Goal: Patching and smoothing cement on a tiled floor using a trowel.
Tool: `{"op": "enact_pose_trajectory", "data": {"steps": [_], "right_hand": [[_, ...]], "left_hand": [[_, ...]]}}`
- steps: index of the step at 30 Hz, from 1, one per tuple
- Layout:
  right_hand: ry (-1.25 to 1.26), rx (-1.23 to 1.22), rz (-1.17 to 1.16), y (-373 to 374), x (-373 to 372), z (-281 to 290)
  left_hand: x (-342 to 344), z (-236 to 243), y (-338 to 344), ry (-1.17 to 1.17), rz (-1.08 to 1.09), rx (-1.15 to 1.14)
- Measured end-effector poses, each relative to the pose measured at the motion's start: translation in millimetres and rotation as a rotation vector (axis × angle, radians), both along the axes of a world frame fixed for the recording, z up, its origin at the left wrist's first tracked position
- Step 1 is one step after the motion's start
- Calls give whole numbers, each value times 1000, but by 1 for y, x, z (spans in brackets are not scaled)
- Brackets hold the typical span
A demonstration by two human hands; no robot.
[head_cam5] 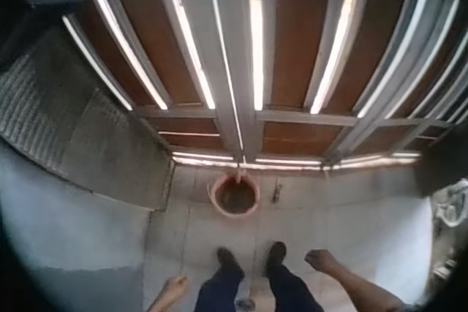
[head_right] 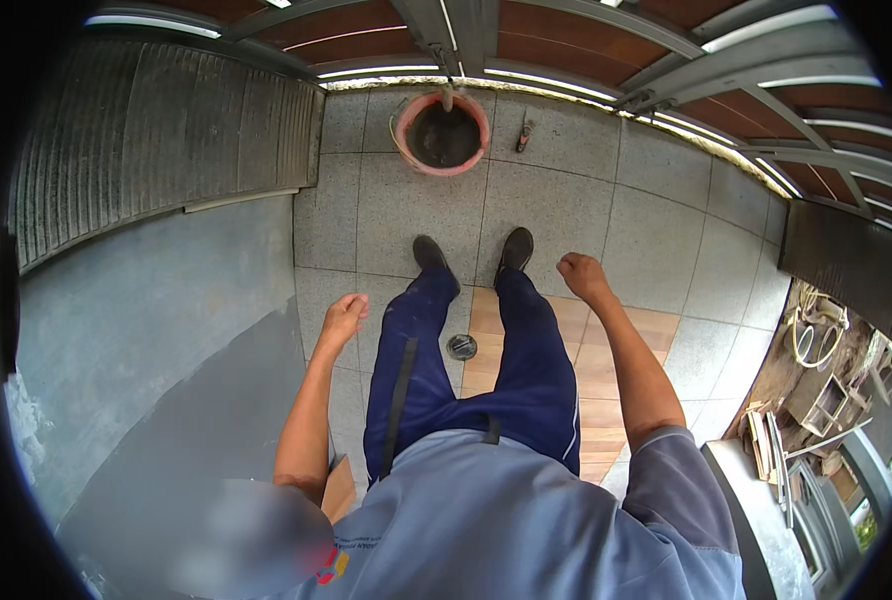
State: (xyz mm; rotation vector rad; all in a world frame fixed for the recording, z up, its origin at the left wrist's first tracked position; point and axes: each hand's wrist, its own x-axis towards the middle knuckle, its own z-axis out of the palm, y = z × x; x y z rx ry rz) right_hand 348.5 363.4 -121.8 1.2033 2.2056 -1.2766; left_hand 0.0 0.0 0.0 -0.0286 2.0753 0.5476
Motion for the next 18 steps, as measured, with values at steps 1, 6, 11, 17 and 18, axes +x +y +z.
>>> {"op": "enact_pose_trajectory", "data": {"steps": [1, 6, 11, 17, 18], "right_hand": [[60, 7, 29, -4, 1, 9], [141, 63, 114, 58, -97, -2], [187, 43, 122, 45, -125, -23], [117, -14, 154, 33, -181, -41], [115, -14, 154, 36, -191, -47]], "left_hand": [[8, -1, -4, 6, -25, 27], [-61, -69, 71, 82, -90, 169], [-104, -125, 107, 8, -6, 221], [-158, -171, 149, 24, 30, 252], [-164, -178, 158, 23, 33, 254]]}}
